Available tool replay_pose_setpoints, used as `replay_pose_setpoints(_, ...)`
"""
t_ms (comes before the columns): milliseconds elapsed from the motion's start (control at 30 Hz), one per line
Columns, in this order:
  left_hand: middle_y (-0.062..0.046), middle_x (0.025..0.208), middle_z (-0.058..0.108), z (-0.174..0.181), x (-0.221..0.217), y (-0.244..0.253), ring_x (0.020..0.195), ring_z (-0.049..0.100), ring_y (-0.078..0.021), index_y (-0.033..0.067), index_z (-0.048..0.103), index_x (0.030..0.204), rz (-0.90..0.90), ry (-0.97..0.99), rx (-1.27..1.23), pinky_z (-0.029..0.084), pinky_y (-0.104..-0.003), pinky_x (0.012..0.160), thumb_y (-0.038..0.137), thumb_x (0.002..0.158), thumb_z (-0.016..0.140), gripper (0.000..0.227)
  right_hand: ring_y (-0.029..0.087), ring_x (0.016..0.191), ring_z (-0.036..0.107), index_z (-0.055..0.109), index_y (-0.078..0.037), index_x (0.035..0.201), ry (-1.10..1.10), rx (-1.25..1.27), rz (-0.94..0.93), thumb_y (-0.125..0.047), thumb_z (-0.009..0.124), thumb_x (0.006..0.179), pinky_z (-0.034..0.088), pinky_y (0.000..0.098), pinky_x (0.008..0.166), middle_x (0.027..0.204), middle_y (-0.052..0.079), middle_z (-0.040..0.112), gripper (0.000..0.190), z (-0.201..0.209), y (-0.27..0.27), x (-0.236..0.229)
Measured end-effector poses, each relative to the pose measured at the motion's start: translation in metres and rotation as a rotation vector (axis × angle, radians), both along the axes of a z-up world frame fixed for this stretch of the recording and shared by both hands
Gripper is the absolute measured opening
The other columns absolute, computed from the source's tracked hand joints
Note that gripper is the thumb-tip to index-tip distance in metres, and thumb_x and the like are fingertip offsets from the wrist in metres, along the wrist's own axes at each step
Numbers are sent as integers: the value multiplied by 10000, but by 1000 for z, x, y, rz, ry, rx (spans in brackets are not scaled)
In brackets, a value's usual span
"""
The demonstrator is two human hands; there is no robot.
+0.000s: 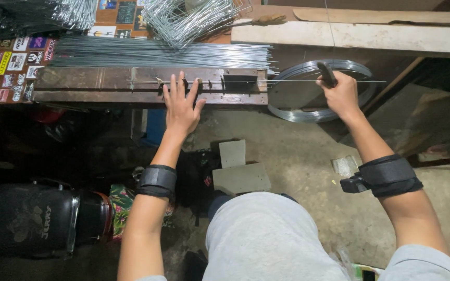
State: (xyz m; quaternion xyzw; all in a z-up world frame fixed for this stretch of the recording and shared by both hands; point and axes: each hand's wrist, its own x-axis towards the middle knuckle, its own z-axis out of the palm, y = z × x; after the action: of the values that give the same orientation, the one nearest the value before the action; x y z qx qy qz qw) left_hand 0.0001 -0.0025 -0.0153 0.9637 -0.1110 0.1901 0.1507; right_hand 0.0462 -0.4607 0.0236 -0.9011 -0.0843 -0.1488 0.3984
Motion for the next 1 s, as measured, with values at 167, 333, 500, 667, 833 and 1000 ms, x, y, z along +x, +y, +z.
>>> replay_pose_setpoints(167, -213, 1694, 214, 0, 0, 1, 1562, 138, -457, 160, 487, 1571, 4, 2, -15, 94, -639, 1242, 484, 1070, 534, 599, 132, 748, 646, 753, -18, 1029, -17, 32, 18, -124, 797, 963, 488, 303, 695, 820, 90, 711, 133, -2, -4, -3)
replay_pose_setpoints(333, -200, 1705, 191, -1, 1, 0, 1566, 118, -459, 170, 467, 1583, 2, 7, -17, 91, -639, 1245, 482, 1073, 543, 603, 113, 782, 672, 766, -23, 1016, -44, 61, 19, -98, 811, 936, 508, 284, 730, 838, 87, 728, 119, -1, -11, -4)
replay_pose_setpoints(500, -198, 1704, 184, -3, 2, 1, 1564, 116, -464, 178, 436, 1601, 2, 13, -5, 81, -641, 1242, 482, 1072, 543, 620, 97, 789, 693, 786, -40, 997, -52, 77, 16, -74, 818, 932, 524, 274, 725, 881, 56, 762, 80, 0, -14, -4)
replay_pose_setpoints(667, -195, 1700, 198, 0, 1, 1, 1565, 127, -454, 173, 433, 1601, -3, 6, -14, 79, -636, 1246, 478, 1066, 545, 627, 86, 761, 670, 789, -39, 996, -73, 75, 3, -56, 815, 941, 510, 263, 697, 857, 56, 754, 63, 1, -17, -6)
replay_pose_setpoints(833, -194, 1695, 219, -1, 0, 0, 1564, 136, -449, 173, 437, 1599, -3, 7, -12, 80, -635, 1246, 472, 1065, 548, 622, 83, 689, 607, 790, -35, 995, 13, 69, -25, -62, 825, 933, 463, 273, 633, 770, 57, 706, 77, 1, -19, -8)
replay_pose_setpoints(1000, -210, 1675, 252, -1, 0, 0, 1550, 147, -460, 170, 450, 1584, 16, -11, 17, 83, -641, 1234, 472, 1063, 546, 610, 81, 613, 629, 768, -40, 984, 70, 142, -40, -90, 789, 946, 481, 274, 566, 757, 12, 702, 67, 10, -13, -14)
